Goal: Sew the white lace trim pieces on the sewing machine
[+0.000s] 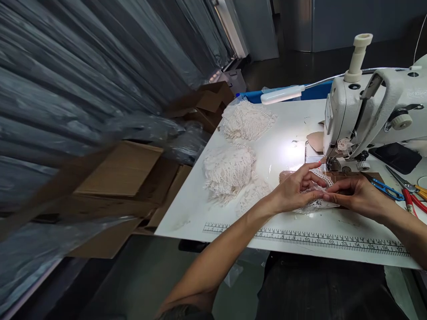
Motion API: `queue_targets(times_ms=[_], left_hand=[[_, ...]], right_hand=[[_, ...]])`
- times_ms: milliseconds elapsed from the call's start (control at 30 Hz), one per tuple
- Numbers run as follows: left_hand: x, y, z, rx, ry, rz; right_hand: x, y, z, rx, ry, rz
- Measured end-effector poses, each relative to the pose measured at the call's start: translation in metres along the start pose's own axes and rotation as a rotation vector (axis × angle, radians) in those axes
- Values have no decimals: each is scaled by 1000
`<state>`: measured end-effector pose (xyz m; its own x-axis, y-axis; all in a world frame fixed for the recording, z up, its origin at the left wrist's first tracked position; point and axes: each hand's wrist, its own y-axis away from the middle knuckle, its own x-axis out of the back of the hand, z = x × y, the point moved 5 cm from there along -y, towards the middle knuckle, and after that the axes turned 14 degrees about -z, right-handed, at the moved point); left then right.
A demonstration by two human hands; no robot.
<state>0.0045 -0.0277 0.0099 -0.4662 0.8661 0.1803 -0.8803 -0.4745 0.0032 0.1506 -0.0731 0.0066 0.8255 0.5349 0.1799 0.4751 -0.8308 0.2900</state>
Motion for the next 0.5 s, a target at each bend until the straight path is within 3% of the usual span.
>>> queue_targets(times_ms=[233,367,500], left_hand=[[2,1,4,-29,-217,17],[3,1,7,-63,-340,22],[2,1,6,-28,-292,33]], right_hand=[[2,10,-8,-7,-283,88],[5,19,-16,129,-497,111],[2,29,-24,218,-456,97]])
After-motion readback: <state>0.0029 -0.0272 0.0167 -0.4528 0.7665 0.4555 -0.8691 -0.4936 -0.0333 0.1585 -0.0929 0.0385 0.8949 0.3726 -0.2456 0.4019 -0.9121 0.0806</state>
